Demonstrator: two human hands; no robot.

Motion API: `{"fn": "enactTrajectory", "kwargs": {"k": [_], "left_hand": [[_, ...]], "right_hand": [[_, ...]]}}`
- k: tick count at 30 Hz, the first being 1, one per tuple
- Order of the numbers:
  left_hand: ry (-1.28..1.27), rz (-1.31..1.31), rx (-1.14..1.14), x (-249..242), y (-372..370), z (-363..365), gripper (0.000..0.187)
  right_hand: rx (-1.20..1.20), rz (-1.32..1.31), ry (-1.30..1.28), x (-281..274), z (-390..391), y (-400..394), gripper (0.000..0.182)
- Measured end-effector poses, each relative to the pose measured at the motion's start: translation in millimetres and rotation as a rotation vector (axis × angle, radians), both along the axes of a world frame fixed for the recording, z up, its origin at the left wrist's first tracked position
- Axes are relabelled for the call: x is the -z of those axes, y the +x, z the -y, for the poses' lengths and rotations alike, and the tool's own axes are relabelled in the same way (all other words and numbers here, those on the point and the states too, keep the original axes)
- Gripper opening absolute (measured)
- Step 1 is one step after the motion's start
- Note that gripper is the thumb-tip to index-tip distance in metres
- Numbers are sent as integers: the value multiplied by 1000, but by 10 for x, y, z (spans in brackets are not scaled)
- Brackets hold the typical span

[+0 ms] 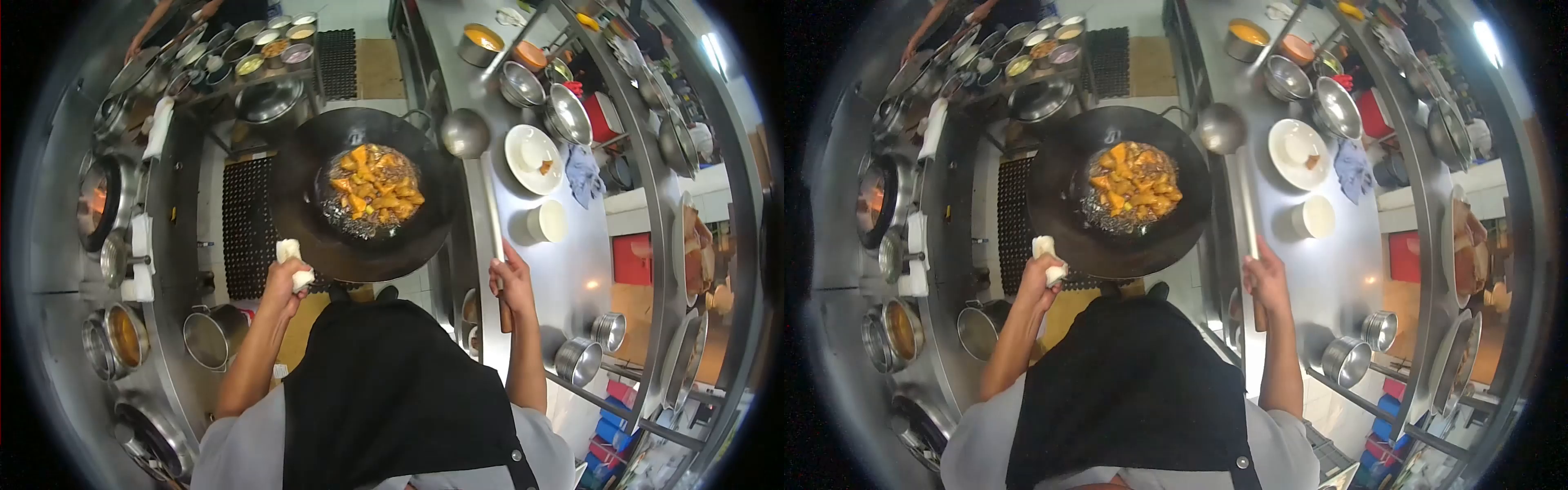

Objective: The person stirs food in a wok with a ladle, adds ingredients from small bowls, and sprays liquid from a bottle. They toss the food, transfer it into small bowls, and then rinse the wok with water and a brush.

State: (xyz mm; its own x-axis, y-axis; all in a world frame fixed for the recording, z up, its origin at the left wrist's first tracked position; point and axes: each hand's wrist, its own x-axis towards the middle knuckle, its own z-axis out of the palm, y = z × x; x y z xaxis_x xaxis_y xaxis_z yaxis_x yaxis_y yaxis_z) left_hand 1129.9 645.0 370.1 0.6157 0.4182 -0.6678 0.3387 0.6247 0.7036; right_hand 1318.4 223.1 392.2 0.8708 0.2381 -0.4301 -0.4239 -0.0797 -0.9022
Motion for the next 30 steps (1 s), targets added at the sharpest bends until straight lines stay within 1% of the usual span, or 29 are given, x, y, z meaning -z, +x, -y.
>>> {"fn": "enactTrajectory", "kwargs": {"k": [1, 2, 3, 5, 7, 9, 11, 13, 15, 17, 19, 21, 23, 25, 26, 28, 30], "left_hand": [[11, 12, 14, -31, -14, -68, 14], [21, 27, 30, -47, -40, -149, 13], [17, 33, 21, -38, -81, -237, 13], [43, 21, 85, -12, -132, -429, 16], [45, 29, 106, -31, -185, -595, 16], [47, 22, 132, -57, -242, -722, 17], [67, 21, 143, -106, -246, -790, 17], [69, 38, 127, -104, -249, -871, 17], [54, 40, 139, -119, -251, -919, 17], [50, 41, 119, -107, -259, -949, 16], [43, 28, 112, -89, -280, -999, 16], [41, -15, 122, -57, -310, -1024, 16], [36, -6, 101, -27, -327, -1021, 14], [39, 5, 72, -16, -360, -1016, 13], [39, 1, 72, -9, -378, -1018, 13], [40, -11, 67, 11, -430, -1014, 13], [39, -22, 71, 32, -481, -1019, 12]], "right_hand": [[-126, 7, -92, -41, -166, -48, 64], [-216, 12, -105, -77, -367, -71, 64], [-224, 17, -110, -47, -543, -80, 64], [-371, 110, -210, 76, -866, -36, 64], [-414, 151, -228, 31, -1181, -47, 65], [-458, 173, -324, -28, -1418, -77, 65], [-481, 219, -334, 93, -1540, -72, 65], [-497, 276, -343, 64, -1671, -98, 65], [-517, 157, -329, -24, -1729, -143, 66], [-529, 150, -288, 39, -1751, -131, 65], [-529, -18, -155, 79, -1764, -146, 64], [-533, -48, -130, 88, -1856, -207, 64], [-547, -70, -107, 100, -1896, -223, 63], [-574, -190, 27, 170, -1912, -200, 61], [-582, -194, 30, 204, -1934, -211, 61], [-548, -304, 66, 270, -1964, -274, 60], [-573, -309, 81, 288, -1939, -276, 59]]}}
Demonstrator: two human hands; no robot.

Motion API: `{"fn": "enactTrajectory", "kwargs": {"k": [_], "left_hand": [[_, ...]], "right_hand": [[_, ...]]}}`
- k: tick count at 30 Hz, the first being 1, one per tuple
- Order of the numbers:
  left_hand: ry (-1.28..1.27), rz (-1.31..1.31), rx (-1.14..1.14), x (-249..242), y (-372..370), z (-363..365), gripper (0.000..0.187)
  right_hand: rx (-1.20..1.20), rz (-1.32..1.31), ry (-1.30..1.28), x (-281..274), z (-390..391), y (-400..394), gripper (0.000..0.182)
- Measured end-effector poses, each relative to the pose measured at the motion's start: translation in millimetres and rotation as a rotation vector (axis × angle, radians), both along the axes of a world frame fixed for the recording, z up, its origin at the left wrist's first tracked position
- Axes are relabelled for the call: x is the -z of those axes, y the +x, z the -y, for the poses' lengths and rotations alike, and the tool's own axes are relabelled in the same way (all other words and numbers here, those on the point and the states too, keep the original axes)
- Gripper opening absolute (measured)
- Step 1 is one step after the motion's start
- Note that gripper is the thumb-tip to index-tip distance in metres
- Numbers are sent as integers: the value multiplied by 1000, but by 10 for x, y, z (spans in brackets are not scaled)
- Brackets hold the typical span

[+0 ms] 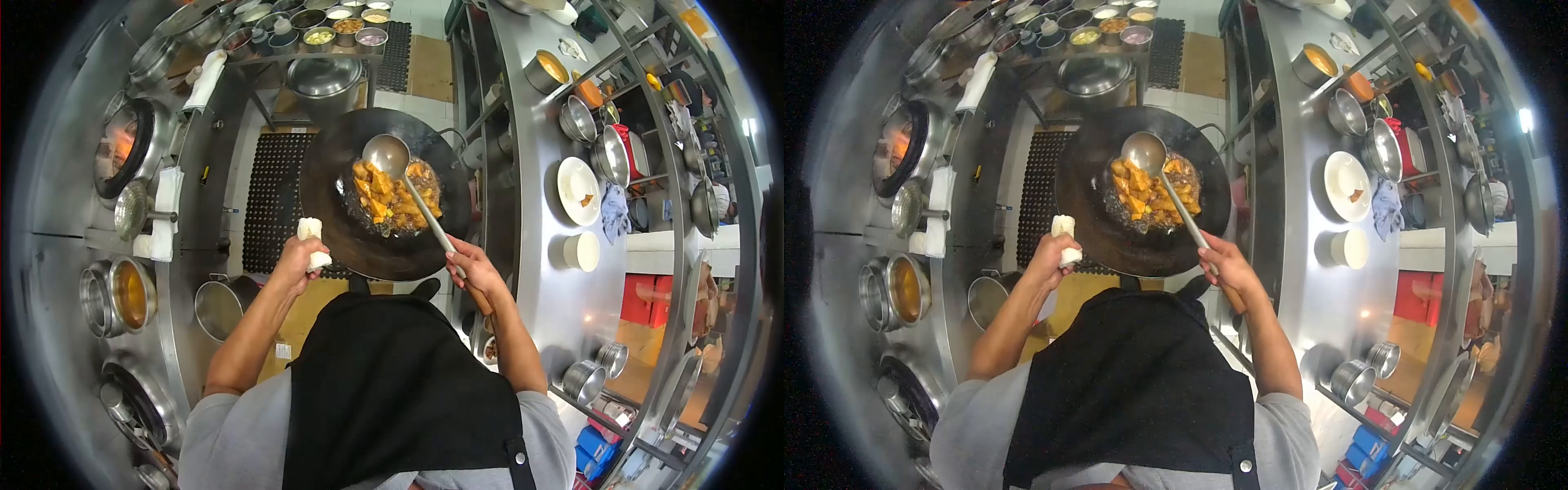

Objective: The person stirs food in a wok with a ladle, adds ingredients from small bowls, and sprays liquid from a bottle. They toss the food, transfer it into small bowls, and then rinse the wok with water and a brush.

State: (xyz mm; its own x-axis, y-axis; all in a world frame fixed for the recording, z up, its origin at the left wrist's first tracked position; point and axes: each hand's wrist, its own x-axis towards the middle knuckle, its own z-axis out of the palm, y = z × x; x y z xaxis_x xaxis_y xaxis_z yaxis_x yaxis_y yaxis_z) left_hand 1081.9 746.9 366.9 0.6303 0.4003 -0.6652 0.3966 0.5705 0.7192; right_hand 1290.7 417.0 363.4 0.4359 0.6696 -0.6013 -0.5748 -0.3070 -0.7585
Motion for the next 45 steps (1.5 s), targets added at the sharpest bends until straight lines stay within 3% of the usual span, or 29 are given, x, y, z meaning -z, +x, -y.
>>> {"fn": "enactTrajectory", "kwargs": {"k": [21, 27, 33, 40, 42, 45], "left_hand": [[-41, -58, -68, 123, -257, 16, 15], [-29, -90, -86, 58, -243, 4, 18], [11, -56, -92, 149, -267, -11, 15], [9, -56, -107, 151, -229, 37, 14], [-24, -55, -69, 145, -230, 60, 14], [-2, -70, -77, 148, -187, 131, 14]], "right_hand": [[-45, 90, -125, 209, 124, -490, 59], [-24, -37, -136, 108, 125, -594, 57], [158, -311, 61, 151, 153, -615, 41], [194, -370, 140, 132, 204, -539, 51], [55, -29, -98, 132, 136, -577, 57], [20, 117, -119, 223, 81, -546, 62]]}}
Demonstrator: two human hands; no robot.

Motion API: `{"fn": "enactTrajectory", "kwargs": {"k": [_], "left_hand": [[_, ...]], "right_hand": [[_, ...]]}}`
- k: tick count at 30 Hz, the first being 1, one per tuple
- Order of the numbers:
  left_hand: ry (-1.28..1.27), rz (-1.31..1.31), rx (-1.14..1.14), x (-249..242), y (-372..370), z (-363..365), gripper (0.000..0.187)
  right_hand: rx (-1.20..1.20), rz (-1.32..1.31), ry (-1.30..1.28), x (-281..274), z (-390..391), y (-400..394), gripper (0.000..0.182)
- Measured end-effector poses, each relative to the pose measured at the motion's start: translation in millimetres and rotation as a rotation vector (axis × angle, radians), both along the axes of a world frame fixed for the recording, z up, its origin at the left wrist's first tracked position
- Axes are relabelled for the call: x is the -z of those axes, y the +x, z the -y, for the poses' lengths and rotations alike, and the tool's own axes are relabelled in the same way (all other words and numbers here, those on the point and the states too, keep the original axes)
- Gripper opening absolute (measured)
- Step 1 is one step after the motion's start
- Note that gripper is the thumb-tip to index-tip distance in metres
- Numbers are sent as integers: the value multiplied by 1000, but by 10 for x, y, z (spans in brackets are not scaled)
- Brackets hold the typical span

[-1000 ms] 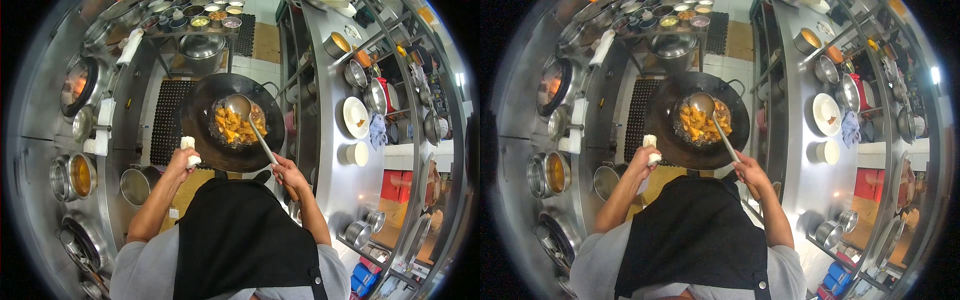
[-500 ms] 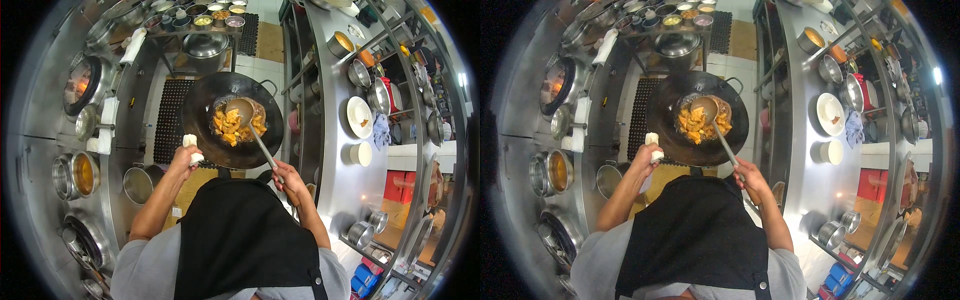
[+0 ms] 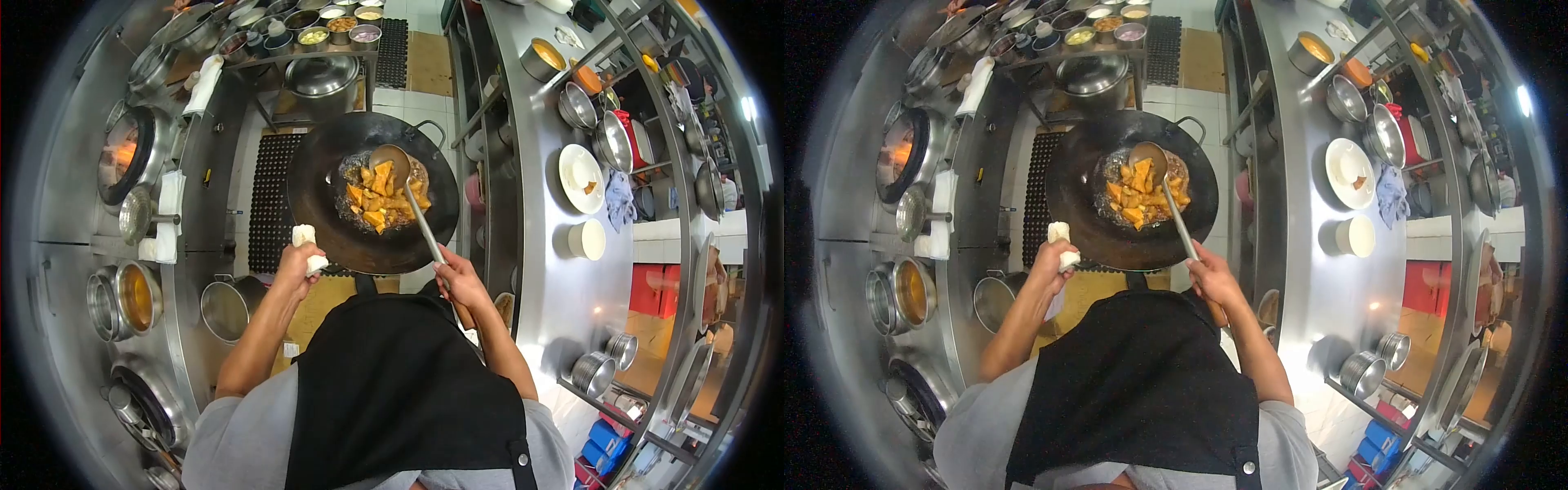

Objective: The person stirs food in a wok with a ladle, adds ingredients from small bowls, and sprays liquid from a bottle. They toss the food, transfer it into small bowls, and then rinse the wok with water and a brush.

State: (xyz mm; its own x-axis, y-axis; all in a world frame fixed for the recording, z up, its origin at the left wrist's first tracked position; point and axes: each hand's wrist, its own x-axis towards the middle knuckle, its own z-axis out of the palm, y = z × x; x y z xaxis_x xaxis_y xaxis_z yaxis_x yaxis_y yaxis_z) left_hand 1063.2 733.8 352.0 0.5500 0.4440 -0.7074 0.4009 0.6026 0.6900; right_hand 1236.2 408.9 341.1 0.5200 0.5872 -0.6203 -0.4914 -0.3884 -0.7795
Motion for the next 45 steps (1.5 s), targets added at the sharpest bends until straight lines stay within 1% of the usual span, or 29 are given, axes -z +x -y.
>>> {"fn": "enactTrajectory", "kwargs": {"k": [1, 2, 4, 6, 8, 9, 11, 12, 14, 15, 17, 18, 21, 22, 26, 27, 28, 30, 31, 33, 34, 37, 38, 40, 41, 42, 44, 45], "left_hand": [[1, -1, 2, -11, 17, 26, 14], [2, 6, -6, -33, 33, 49, 14], [5, 18, -29, -44, 86, 113, 13], [-8, 1, -24, -42, 107, 155, 13], [-1, -4, -30, -12, 156, 237, 12], [-4, -2, -33, -4, 172, 294, 12], [5, 1, -40, -9, 225, 410, 11], [12, 15, -45, -21, 251, 468, 10], [29, 2, -58, -39, 298, 607, 10], [39, -2, -73, -49, 336, 679, 10], [43, -5, -92, -77, 395, 814, 10], [36, -13, -115, -93, 413, 893, 10], [18, -4, -156, -117, 497, 1154, 11], [-8, 9, -190, -122, 538, 1238, 11], [-94, 71, -169, -147, 719, 1531, 15], [-102, 93, -158, -191, 790, 1614, 16], [-111, 102, -146, -224, 855, 1682, 16], [-141, 121, -130, -245, 981, 1775, 12], [-140, 137, -120, -227, 1050, 1810, 13], [-166, 151, -64, -207, 1173, 1822, 14], [-184, 162, -45, -191, 1230, 1849, 14], [-189, 175, -16, -194, 1408, 1969, 12], [-182, 175, -9, -185, 1442, 2002, 12], [-186, 159, 4, -166, 1491, 2040, 11], [-179, 146, -5, -170, 1504, 2049, 11], [-177, 148, -3, -178, 1509, 2065, 11], [-162, 152, -5, -195, 1507, 2099, 10], [-159, 151, -7, -208, 1499, 2114, 10]], "right_hand": [[-10, 68, -40, -25, -13, -1, 63], [-11, 68, -39, -77, 24, 15, 63], [-94, 75, -60, -145, 157, 86, 62], [-99, 66, -30, -54, 306, 119, 61], [-27, -121, 38, 51, 424, 131, 59], [-25, -134, 43, 49, 472, 171, 59], [9, -286, 110, 20, 556, 329, 56], [8, -293, 116, 30, 590, 373, 56], [3, -396, 163, 46, 674, 459, 53], [7, -393, 176, 84, 748, 514, 53], [73, -584, 296, 186, 901, 634, 49], [74, -580, 310, 151, 958, 678, 49], [105, -498, 320, 10, 1179, 802, 44], [109, -469, 353, -26, 1256, 850, 47], [144, -338, 406, -203, 1592, 1025, 55], [171, -367, 449, -245, 1680, 1074, 59], [182, -353, 444, -304, 1773, 1102, 59], [315, -348, 446, -460, 1949, 1114, 58], [346, -332, 444, -537, 2033, 1127, 58], [434, -308, 555, -677, 2217, 1142, 47], [478, -288, 544, -729, 2322, 1136, 47], [616, -186, 620, -814, 2677, 1168, 47], [639, -175, 613, -812, 2819, 1197, 47], [733, -26, 503, -835, 3072, 1283, 48], [714, 55, 442, -898, 3176, 1331, 53], [716, 139, 351, -824, 3309, 1395, 56], [750, 213, 198, -743, 3460, 1517, 50], [748, 211, 201, -681, 3516, 1576, 50]]}}
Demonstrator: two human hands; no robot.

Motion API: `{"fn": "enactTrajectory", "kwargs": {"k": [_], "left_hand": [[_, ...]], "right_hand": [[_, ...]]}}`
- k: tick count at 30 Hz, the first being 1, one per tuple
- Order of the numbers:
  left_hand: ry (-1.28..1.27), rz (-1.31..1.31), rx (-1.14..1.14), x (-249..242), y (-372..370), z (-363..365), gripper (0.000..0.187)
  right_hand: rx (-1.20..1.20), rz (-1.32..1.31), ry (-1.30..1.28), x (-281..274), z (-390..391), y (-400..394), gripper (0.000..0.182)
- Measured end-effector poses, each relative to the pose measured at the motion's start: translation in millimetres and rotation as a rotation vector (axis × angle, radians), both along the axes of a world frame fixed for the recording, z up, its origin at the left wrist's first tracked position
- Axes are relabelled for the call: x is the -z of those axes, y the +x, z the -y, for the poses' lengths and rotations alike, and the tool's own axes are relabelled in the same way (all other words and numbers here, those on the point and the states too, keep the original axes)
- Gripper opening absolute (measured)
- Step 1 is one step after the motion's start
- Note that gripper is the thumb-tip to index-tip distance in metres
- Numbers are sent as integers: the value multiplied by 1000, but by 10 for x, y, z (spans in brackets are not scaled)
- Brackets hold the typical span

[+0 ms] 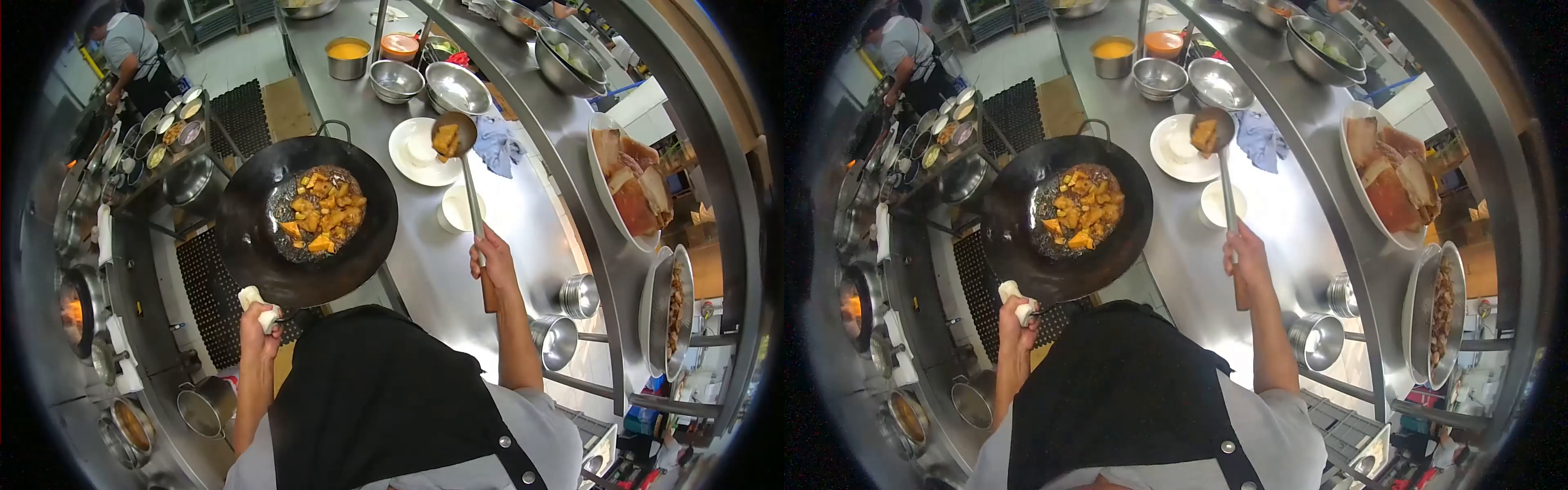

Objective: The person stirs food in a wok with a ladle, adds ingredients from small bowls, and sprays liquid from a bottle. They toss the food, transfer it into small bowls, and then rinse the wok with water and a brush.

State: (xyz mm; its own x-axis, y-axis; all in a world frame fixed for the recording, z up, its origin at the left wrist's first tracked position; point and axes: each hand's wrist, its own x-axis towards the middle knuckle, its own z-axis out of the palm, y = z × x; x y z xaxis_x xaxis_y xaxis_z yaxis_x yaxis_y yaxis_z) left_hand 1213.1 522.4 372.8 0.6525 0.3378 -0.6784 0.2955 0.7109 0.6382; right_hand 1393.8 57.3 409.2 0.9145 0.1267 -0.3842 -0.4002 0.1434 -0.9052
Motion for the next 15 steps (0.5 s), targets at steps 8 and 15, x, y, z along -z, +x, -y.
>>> {"fn": "enactTrajectory", "kwargs": {"k": [8, 15], "left_hand": [[41, -16, -37, -30, -191, 70, 11], [48, -48, -111, -42, -374, 87, 10]], "right_hand": [[54, -5, -269, 447, 38, 244, 58], [87, 11, -380, 564, -16, 333, 63]]}}
